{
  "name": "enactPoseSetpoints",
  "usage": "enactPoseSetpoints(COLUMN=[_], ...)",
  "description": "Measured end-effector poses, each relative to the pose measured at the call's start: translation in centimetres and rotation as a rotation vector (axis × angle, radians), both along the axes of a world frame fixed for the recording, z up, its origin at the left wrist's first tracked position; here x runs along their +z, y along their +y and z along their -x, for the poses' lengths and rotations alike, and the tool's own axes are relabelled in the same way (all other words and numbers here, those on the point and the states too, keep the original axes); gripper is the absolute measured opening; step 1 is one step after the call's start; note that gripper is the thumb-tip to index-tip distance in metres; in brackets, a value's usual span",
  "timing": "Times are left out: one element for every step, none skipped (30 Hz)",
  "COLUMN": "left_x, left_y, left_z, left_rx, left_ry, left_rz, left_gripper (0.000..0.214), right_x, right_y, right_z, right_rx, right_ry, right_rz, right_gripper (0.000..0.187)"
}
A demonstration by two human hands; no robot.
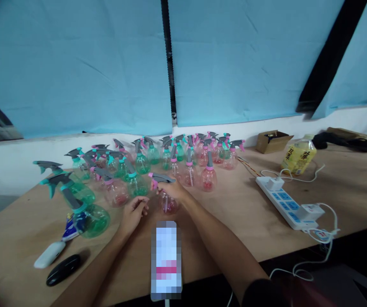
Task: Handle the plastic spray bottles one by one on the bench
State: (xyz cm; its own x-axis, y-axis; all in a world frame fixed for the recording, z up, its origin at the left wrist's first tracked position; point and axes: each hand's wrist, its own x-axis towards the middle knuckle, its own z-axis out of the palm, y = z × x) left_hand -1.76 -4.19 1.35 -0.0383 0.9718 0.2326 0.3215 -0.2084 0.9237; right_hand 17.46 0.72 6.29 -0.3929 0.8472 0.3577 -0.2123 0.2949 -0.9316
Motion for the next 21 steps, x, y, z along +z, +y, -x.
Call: enactPoseSetpoints(left_x=[-0.04,-0.1,-0.17,-0.23,-0.27,-0.3,-0.31,-0.3,-0.26,-0.21,-0.16,-0.12,-0.09,-0.08,-0.11,-0.16,-0.24,-0.34,-0.45,-0.55,-0.64], left_y=[0.02,0.06,0.1,0.14,0.17,0.18,0.17,0.15,0.11,0.06,0.01,-0.04,-0.06,-0.08,-0.06,-0.04,0.01,0.06,0.12,0.17,0.22], left_z=[-0.01,-0.01,-0.01,-0.01,-0.01,-0.02,-0.03,-0.04,-0.07,-0.11,-0.15,-0.19,-0.22,-0.24,-0.24,-0.23,-0.2,-0.16,-0.12,-0.08,-0.05], left_rx=[-0.001,-0.001,-0.003,-0.007,-0.013,-0.018,-0.024,-0.028,-0.03,-0.03,-0.03,-0.03,-0.032,-0.035,-0.038,-0.042,-0.047,-0.051,-0.053,-0.052,-0.051], left_ry=[0.001,0.004,0.008,0.013,0.018,0.023,0.026,0.028,0.027,0.027,0.026,0.024,0.023,0.023,0.024,0.026,0.03,0.035,0.04,0.043,0.045], left_rz=[-0.001,-0.003,-0.006,-0.01,-0.013,-0.015,-0.016,-0.014,-0.012,-0.011,-0.009,-0.01,-0.01,-0.011,-0.012,-0.01,-0.008,-0.005,-0.003,-0.003,-0.002], left_gripper=[0.031,0.031,0.03,0.03,0.029,0.028,0.028,0.027,0.027,0.027,0.027,0.027,0.027,0.027,0.026,0.026,0.026,0.025,0.025,0.026,0.026], right_x=[0.07,0.13,0.15,0.15,0.13,0.09,0.04,0.0,-0.04,-0.06,-0.07,-0.08,-0.1,-0.12,-0.16,-0.21,-0.28,-0.34,-0.4,-0.43,-0.44], right_y=[0.06,0.11,0.14,0.15,0.13,0.1,0.05,0.01,-0.02,-0.02,0.0,0.04,0.12,0.2,0.3,0.39,0.47,0.52,0.53,0.51,0.45], right_z=[-0.15,-0.29,-0.38,-0.43,-0.41,-0.35,-0.26,-0.16,-0.07,-0.02,-0.01,-0.04,-0.11,-0.2,-0.28,-0.35,-0.39,-0.39,-0.35,-0.28,-0.2], right_rx=[0.008,0.015,0.022,0.028,0.032,0.027,0.019,0.009,0.0,-0.007,-0.007,0.0,0.011,0.024,0.037,0.05,0.053,0.05,0.042,0.031,0.019], right_ry=[-0.024,-0.039,-0.044,-0.04,-0.029,-0.014,0.0,0.012,0.02,0.024,0.021,0.014,0.007,0.003,0.002,0.003,0.007,0.013,0.016,0.021,0.029], right_rz=[-0.017,-0.034,-0.048,-0.058,-0.062,-0.061,-0.055,-0.045,-0.034,-0.025,-0.021,-0.024,-0.035,-0.048,-0.063,-0.075,-0.082,-0.084,-0.08,-0.073,-0.061], right_gripper=[0.031,0.034,0.037,0.039,0.04,0.04,0.039,0.038,0.036,0.035,0.034,0.034,0.035,0.036,0.037,0.038,0.038,0.037,0.036,0.034,0.031])
